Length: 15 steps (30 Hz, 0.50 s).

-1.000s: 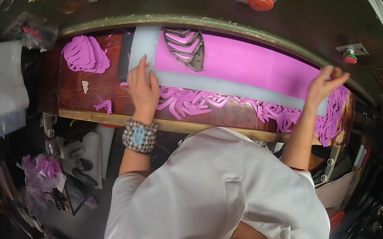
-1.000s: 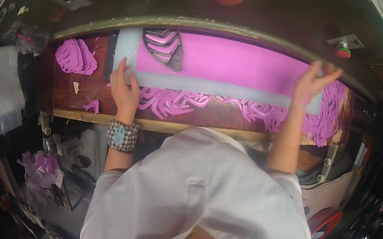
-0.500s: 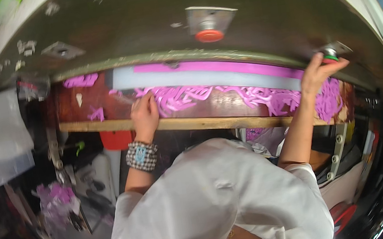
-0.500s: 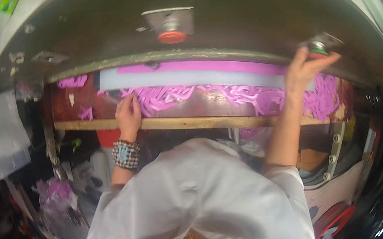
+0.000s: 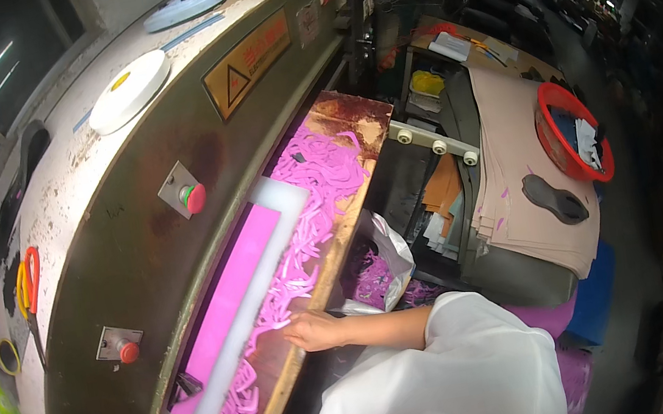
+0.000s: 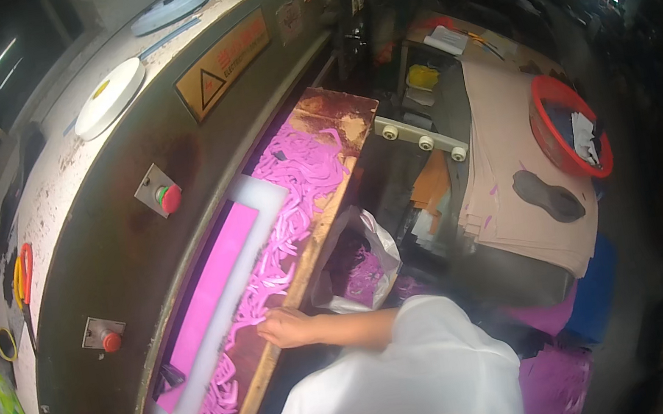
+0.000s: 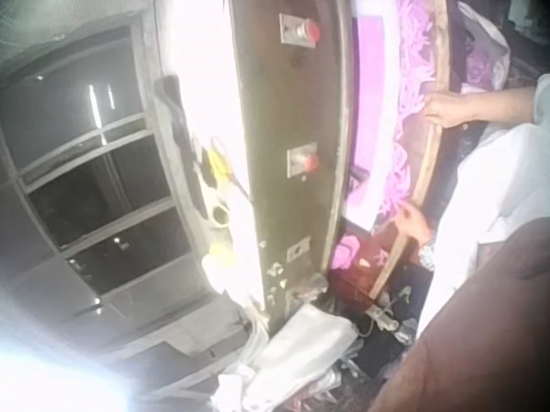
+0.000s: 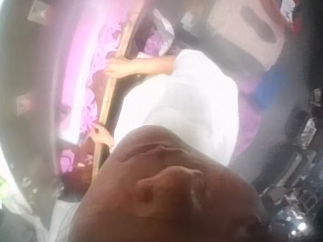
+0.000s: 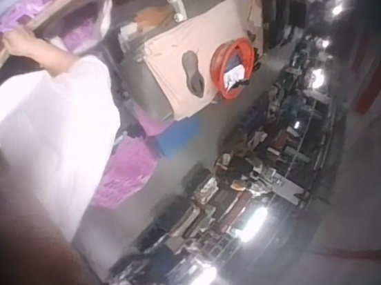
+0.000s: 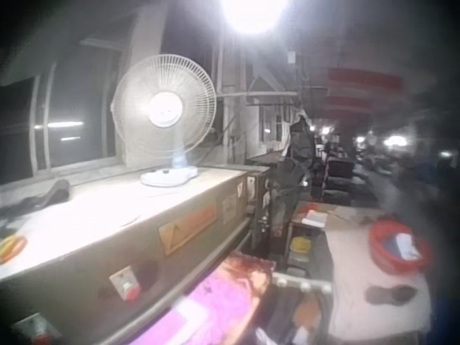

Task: The person places pink foam sheets on a die-cutting machine, aligns them, and operates the machine to cut out shapes. They remove the cut pieces and the surrounding waste, then bag the finished pieces. The process is repeated with new sheets.

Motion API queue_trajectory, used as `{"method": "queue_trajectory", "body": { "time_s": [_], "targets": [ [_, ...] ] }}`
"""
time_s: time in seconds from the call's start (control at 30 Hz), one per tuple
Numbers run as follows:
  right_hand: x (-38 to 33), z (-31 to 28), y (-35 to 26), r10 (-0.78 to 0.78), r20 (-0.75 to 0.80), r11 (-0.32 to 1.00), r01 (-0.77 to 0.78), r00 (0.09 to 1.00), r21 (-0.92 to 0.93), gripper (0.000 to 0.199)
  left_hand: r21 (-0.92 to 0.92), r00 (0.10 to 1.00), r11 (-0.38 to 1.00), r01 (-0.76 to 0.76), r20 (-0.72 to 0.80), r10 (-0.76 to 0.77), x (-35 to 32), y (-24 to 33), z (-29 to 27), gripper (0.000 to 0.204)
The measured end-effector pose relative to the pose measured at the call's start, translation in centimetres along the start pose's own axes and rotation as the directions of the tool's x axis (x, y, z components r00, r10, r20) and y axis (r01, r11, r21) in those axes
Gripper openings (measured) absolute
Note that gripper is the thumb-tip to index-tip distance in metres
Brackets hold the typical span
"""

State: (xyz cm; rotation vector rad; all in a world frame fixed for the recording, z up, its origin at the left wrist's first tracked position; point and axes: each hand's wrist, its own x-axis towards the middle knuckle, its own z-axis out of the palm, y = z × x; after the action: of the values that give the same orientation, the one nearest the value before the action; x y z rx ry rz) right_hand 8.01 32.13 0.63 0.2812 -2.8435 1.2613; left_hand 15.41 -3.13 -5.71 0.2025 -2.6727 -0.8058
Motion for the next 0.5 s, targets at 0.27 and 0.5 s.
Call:
{"method": "queue_trajectory", "body": {
  "time_s": [0.27, 0.5],
  "targets": [
    [8.3, 13.2, -8.5, -0.400, -0.415, 0.841, 0.508, 0.817, 0.189, 0.049, -0.134, 0.964, 0.980, 0.147, -0.205, -0.173, 1.9, -3.3, -3.5, 0.027],
    [11.3, 22.6, -15.3, -0.158, 0.298, 0.038, -0.295, 0.941, 0.955, 0.057, 0.104, 0.978, 0.975, 0.197, -0.088, -0.188, 8.3, -4.6, -1.3, 0.039]
  ]
}}
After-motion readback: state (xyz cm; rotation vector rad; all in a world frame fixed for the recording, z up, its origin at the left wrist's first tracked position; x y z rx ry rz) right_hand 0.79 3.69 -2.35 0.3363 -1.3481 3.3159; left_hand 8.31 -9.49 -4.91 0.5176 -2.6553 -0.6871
